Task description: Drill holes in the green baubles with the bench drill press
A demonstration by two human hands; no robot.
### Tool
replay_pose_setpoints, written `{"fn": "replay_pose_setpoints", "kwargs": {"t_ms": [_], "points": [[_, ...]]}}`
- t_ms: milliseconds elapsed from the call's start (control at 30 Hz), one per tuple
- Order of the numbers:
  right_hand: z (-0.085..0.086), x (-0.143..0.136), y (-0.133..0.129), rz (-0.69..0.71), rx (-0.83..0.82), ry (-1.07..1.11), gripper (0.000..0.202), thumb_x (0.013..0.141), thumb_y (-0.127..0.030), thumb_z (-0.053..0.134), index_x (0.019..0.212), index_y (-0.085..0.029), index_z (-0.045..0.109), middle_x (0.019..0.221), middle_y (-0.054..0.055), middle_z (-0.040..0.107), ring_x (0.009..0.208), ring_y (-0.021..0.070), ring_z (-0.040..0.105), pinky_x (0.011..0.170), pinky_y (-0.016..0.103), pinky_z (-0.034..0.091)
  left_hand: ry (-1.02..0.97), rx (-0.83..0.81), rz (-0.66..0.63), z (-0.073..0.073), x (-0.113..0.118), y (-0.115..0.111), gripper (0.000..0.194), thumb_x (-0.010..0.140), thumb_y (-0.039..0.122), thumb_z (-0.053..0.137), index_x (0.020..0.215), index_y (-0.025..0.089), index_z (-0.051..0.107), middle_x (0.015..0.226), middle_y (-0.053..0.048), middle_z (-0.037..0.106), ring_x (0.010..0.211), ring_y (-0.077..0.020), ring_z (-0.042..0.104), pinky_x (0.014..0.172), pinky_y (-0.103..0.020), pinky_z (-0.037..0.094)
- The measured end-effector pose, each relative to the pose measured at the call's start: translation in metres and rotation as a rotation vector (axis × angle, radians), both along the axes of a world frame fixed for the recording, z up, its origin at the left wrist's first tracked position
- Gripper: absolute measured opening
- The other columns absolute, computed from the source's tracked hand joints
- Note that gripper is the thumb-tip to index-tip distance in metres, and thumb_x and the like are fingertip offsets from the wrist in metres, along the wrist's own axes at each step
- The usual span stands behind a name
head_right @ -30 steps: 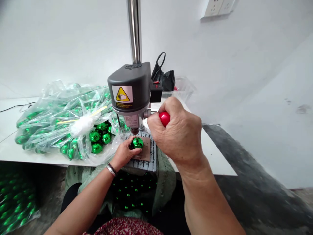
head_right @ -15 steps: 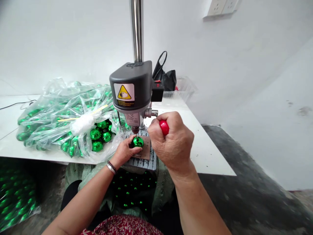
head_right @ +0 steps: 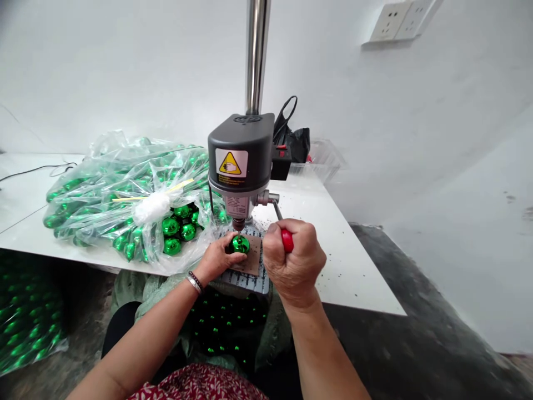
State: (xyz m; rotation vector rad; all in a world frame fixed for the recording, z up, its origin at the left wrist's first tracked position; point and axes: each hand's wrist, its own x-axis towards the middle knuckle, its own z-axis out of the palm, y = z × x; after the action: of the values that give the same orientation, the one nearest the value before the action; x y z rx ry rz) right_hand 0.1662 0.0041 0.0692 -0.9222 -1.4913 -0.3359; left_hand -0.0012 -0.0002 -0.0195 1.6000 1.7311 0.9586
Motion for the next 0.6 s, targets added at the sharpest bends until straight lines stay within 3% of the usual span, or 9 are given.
{"fn": "replay_pose_setpoints", "kwargs": {"t_ms": [100,167,267,367,433,500,600], "points": [[-0.015,0.000,-0.001,0.066,-0.014,0.001,0.008,0.083,-0.026,0.054,0.082,-0.018,0.054,0.069,-0.002,0.062,0.060,0.0076,0.058,0.057,0.019,0.046,0.001,-0.003,-0.007,-0.002,-0.001,0.000,0.054,0.071,0.032,0.073,0.123,0.021,0.062,0.110,-0.004,0.071,0.101,-0.0227,0.064,0.098,-0.036,0.046],[-0.011,-0.002,-0.001,0.083,-0.033,0.047,0.008,0.082,-0.026,0.054,0.081,-0.018,0.054,0.068,-0.001,0.062,0.059,0.0074,0.057,0.057,0.019,0.045,-0.001,0.011,-0.009,-0.004,-0.002,0.001,0.055,0.071,0.033,0.073,0.123,0.022,0.062,0.111,-0.004,0.070,0.101,-0.0223,0.063,0.098,-0.036,0.046],[0.021,-0.005,0.004,0.053,-0.119,0.134,0.017,0.080,-0.032,0.052,0.074,-0.017,0.054,0.061,-0.001,0.057,0.051,0.0066,0.049,0.051,0.020,0.040,-0.012,0.026,0.008,-0.004,0.001,0.002,0.053,0.070,0.032,0.073,0.121,0.021,0.062,0.107,-0.003,0.070,0.097,-0.0210,0.063,0.095,-0.035,0.047],[0.066,-0.006,0.013,0.070,-0.370,0.165,0.025,0.076,-0.042,0.051,0.074,-0.017,0.055,0.058,-0.001,0.052,0.051,0.0069,0.043,0.052,0.022,0.037,-0.044,0.022,0.034,0.003,0.006,-0.003,0.046,0.070,0.029,0.072,0.114,0.020,0.063,0.099,-0.001,0.069,0.090,-0.0184,0.062,0.087,-0.031,0.048],[0.088,-0.005,0.018,0.059,-0.491,0.159,0.023,0.072,-0.041,0.052,0.073,-0.018,0.054,0.056,-0.002,0.047,0.052,0.0066,0.040,0.055,0.023,0.036,-0.075,0.041,0.047,0.010,0.007,-0.014,0.042,0.070,0.027,0.071,0.111,0.018,0.063,0.096,0.000,0.068,0.087,-0.0171,0.061,0.083,-0.028,0.048],[0.097,-0.005,0.021,0.048,-0.555,0.163,0.022,0.070,-0.041,0.052,0.073,-0.019,0.054,0.057,-0.003,0.046,0.053,0.0065,0.038,0.057,0.024,0.036,-0.086,0.044,0.044,0.018,0.002,-0.034,0.042,0.071,0.027,0.070,0.110,0.018,0.062,0.095,-0.001,0.068,0.087,-0.0170,0.061,0.082,-0.027,0.048],[0.096,-0.007,0.022,0.051,-0.553,0.204,0.025,0.067,-0.042,0.052,0.074,-0.019,0.055,0.058,-0.002,0.049,0.054,0.0067,0.038,0.056,0.024,0.034,-0.040,-0.050,-0.066,0.027,-0.017,-0.071,0.045,0.070,0.028,0.071,0.113,0.020,0.062,0.098,-0.002,0.069,0.089,-0.0189,0.061,0.082,-0.029,0.048]]}}
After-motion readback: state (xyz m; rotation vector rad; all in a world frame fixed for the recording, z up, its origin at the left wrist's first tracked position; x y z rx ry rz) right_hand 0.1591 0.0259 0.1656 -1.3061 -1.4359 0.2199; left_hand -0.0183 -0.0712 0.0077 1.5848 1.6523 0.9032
